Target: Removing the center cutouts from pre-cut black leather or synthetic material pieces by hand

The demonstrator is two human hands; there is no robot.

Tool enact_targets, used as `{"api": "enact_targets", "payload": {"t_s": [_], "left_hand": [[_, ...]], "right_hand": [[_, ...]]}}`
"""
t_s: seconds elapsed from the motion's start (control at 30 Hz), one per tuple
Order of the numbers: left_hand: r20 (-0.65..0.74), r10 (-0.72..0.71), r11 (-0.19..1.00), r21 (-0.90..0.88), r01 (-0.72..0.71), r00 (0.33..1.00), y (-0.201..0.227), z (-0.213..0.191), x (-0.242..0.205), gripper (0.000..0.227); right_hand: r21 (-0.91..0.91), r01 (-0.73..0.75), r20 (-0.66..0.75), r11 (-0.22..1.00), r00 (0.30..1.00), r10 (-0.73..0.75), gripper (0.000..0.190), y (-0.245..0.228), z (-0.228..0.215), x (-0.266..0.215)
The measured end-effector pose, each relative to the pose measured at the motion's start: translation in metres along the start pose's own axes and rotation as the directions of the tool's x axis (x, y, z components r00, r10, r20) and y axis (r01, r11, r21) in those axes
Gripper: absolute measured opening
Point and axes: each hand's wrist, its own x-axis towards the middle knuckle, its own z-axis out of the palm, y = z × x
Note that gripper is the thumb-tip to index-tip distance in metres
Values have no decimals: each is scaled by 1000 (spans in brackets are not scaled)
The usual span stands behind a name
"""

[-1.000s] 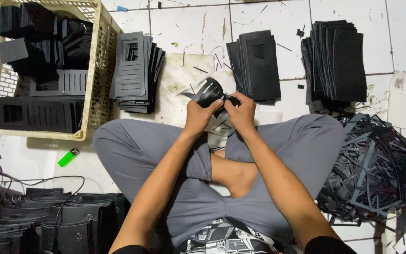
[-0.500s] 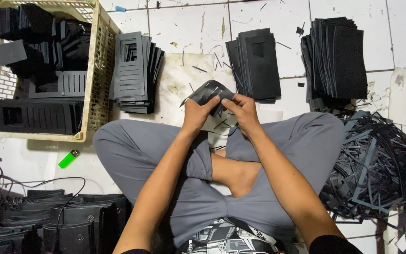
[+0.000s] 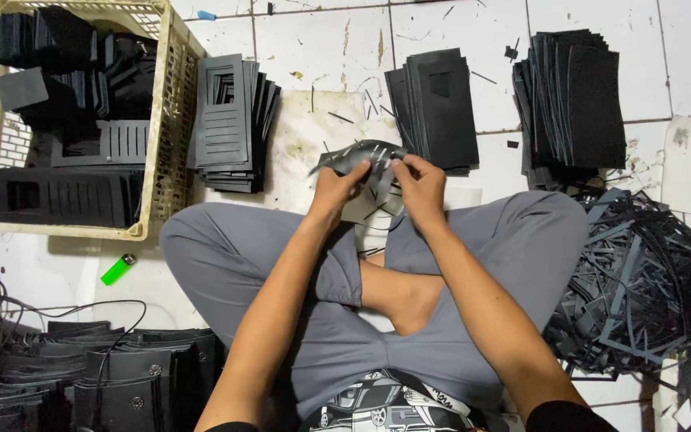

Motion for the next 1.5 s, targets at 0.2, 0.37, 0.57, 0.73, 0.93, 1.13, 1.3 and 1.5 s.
{"api": "enact_targets", "payload": {"t_s": [0.2, 0.37, 0.57, 0.73, 0.93, 1.13, 1.3, 1.5], "left_hand": [[-78, -7, 1000, 4, 7, 997, -4, -20, 5, 79], [269, -113, 956, -232, 178, 956, 28, -14, -15, 86], [220, -36, 942, -318, 106, 975, 43, -14, -30, 33], [172, 53, 943, -333, 8, 984, 75, 2, -57, 37], [266, 149, 926, -374, -41, 952, 33, -3, -28, 39], [239, 180, 930, -356, -87, 954, 59, 8, -51, 36], [119, 131, 940, -329, -85, 984, 10, -1, -8, 33], [33, 85, 927, -370, -67, 996, 13, -16, 11, 33]], "right_hand": [[-271, 644, -171, 716, 699, -694, 31, -49, -5, -2], [-273, 834, 131, 480, 526, -840, 28, -41, -7, -9], [-103, 839, 444, 534, 519, -730, 10, -43, -11, -17], [-190, 758, 351, 625, 646, -677, 8, -39, -12, -11], [-260, 626, 111, 735, 776, -621, 35, -32, -7, -5], [-213, 579, 118, 787, 815, -567, 24, -21, 1, -4], [-140, 760, 185, 635, 650, -737, 29, -37, 12, -19], [247, 686, 361, 684, 590, -722, 30, -49, 19, -52]]}}
